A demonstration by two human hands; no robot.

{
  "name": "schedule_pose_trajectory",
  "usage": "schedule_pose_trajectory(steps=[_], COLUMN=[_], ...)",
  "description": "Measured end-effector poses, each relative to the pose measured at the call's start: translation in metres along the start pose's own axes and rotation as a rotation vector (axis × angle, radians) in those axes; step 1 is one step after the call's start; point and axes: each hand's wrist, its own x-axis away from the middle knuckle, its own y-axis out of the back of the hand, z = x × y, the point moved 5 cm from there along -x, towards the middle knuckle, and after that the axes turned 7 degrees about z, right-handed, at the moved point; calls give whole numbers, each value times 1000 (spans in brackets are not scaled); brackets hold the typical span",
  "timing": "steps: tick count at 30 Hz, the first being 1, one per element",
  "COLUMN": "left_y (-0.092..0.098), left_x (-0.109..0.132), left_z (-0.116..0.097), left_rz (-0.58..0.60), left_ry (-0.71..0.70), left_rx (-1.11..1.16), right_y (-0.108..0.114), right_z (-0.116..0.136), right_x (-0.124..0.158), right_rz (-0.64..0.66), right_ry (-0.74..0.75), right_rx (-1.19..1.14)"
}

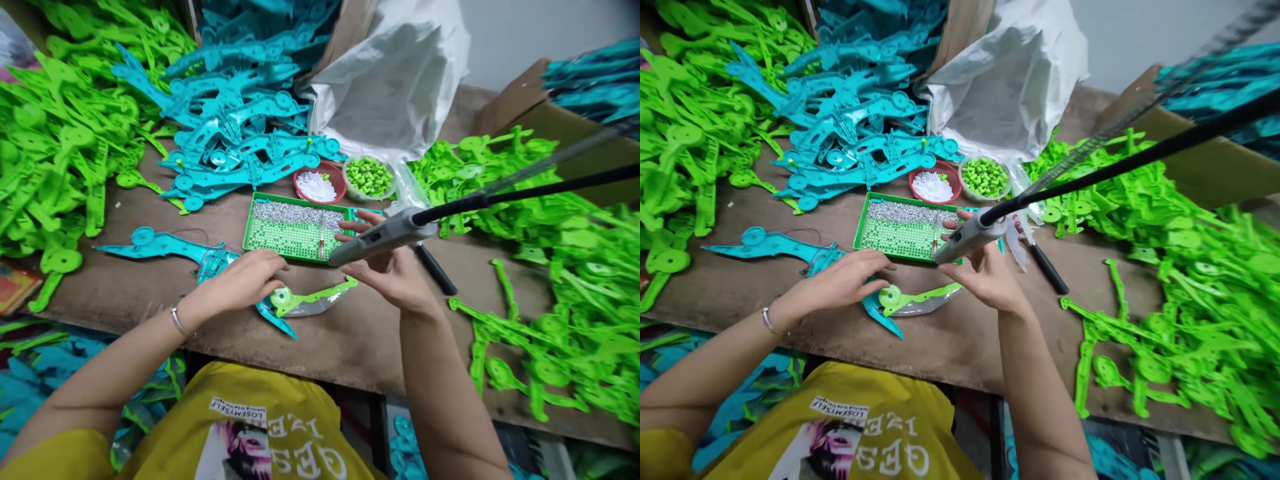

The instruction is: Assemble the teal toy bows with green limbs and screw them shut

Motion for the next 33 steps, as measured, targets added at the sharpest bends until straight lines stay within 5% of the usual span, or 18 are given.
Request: schedule_pose_trajectory(steps=[5,8,13,21,33], left_y=[-38,-57,-67,-73,-74], left_x=[31,38,39,38,38], left_z=[-17,-16,-11,-9,-8], left_rz=[-258,-267,-284,-355,-332], left_ry=[1,54,134,146,142], left_rx=[-31,-27,58,101,112], right_y=[-12,-21,-32,-58,-65], right_z=[5,5,-1,-31,-33], right_x=[6,-4,-23,-49,-62], right_rz=[-379,-398,-621,-524,-461], right_ry=[-11,50,282,274,267], right_rx=[-45,-133,-99,-110,-32])
